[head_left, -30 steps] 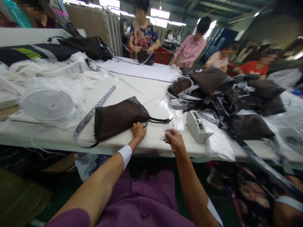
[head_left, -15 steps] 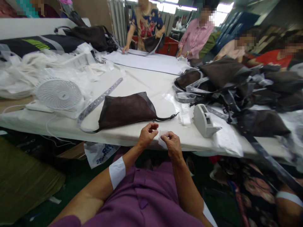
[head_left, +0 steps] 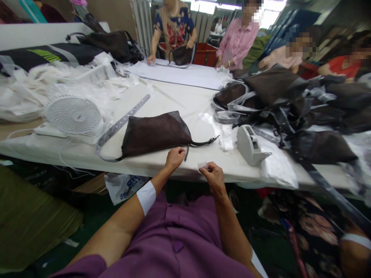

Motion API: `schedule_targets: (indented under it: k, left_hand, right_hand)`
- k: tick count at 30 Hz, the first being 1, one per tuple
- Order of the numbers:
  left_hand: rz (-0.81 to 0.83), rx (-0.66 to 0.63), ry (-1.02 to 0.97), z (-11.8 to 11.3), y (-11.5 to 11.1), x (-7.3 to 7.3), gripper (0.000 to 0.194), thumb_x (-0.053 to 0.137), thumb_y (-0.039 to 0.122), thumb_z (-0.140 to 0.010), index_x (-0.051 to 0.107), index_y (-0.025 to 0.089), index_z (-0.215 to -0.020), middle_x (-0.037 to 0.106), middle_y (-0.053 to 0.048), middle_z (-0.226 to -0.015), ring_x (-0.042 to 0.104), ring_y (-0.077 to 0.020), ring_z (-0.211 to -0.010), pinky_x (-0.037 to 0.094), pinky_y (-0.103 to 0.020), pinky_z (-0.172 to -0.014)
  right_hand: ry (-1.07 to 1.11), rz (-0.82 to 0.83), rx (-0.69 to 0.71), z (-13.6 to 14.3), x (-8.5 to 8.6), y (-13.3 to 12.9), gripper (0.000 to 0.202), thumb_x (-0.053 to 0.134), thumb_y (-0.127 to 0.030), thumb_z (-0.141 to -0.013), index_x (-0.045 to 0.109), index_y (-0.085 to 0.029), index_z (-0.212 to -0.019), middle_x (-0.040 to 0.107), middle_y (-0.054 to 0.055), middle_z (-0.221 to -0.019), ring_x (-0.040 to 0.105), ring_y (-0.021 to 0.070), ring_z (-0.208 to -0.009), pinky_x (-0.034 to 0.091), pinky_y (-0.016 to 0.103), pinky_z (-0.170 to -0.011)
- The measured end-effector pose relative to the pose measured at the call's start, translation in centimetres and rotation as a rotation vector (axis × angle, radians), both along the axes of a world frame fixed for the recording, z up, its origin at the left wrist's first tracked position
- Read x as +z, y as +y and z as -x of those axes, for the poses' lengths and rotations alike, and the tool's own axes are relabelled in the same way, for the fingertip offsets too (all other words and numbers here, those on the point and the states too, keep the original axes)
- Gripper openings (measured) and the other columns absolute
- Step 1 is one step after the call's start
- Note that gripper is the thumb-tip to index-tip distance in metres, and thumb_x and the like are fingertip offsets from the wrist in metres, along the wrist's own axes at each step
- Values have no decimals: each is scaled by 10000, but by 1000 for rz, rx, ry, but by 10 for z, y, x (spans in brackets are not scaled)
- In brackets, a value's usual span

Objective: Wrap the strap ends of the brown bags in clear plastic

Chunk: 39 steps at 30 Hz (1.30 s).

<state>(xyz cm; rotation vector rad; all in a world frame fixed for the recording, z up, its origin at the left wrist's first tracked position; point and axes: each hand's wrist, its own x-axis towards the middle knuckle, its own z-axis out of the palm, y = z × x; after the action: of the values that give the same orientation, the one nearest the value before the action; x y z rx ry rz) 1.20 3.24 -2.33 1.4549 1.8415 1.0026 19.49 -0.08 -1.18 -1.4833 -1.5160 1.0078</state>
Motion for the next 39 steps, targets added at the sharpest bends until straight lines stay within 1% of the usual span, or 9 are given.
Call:
schedule_targets:
  k: [2, 4, 8, 11, 13, 17, 19, 25, 39]
  left_hand:
    - [55, -52, 171, 3, 14, -8, 131, 539, 283, -756, 621, 183, -733, 668, -70, -783, 601, -212, -796, 429, -323, -767]
    - [100, -67, 229, 0, 27, -12, 148, 610, 337, -713, 607, 189, -706, 656, -80, -772, 598, -235, -822, 420, -333, -768]
    - [186, -85, 47, -9, 42, -15, 176, 672, 169, -607, 511, 188, -540, 606, -60, -677, 587, -234, -846, 409, -303, -736]
    - [243, -124, -70, -13, 39, -18, 229, 638, 170, -657, 467, 179, -504, 520, -16, -539, 567, -168, -647, 408, -261, -600]
    - [315, -148, -309, -16, 29, -20, 216, 631, 231, -707, 483, 171, -561, 484, 12, -507, 506, -112, -511, 385, -227, -509]
    - [444, -122, -1085, -26, 1, -22, 253, 725, 245, -662, 488, 163, -689, 508, 36, -571, 502, -71, -476, 408, -189, -464]
    - [452, -112, -1229, -29, -9, -22, 275, 749, 208, -643, 489, 160, -718, 535, 31, -609, 545, -77, -514, 453, -192, -490]
    - [411, -101, -1130, -29, -17, -25, 232, 710, 200, -692, 485, 151, -713, 559, 21, -625, 552, -75, -499, 443, -180, -456]
    - [331, -106, -1111, -36, -22, -33, 349, 757, 299, -601, 435, 171, -649, 517, 45, -563, 462, -56, -449, 291, -174, -404]
  right_hand:
    - [-59, -30, 0, -2, 1, -3, 174, 622, -325, -676, 544, -189, -601, 514, -19, -640, 453, 127, -607, 354, 248, -600]
    - [-117, -62, 4, -5, 2, -7, 162, 618, -318, -685, 549, -192, -611, 518, -18, -658, 455, 125, -607, 357, 252, -611]
    - [-190, -108, 6, -13, 3, -11, 158, 608, -315, -692, 551, -192, -610, 522, -8, -670, 460, 128, -614, 361, 253, -614]
    - [-172, -29, 12, -23, -4, -12, 160, 620, -327, -675, 567, -189, -613, 530, -9, -623, 465, 132, -595, 360, 250, -587]
    - [-116, 72, 35, -28, -13, -11, 166, 629, -335, -657, 572, -186, -611, 537, -16, -576, 463, 129, -558, 350, 242, -547]
    - [-9, 231, 101, -27, -36, -11, 181, 647, -345, -615, 571, -183, -594, 543, -24, -518, 469, 127, -498, 335, 229, -487]
    - [22, 274, 119, -23, -44, -12, 182, 650, -344, -609, 574, -180, -596, 556, -20, -520, 481, 128, -492, 341, 225, -477]
    - [129, 376, 130, -15, -53, -14, 177, 663, -317, -619, 562, -170, -620, 586, -10, -546, 491, 119, -481, 351, 209, -459]
    - [314, 467, 140, -7, -44, -15, 206, 689, -295, -603, 544, -149, -615, 548, -26, -513, 443, 83, -438, 334, 195, -447]
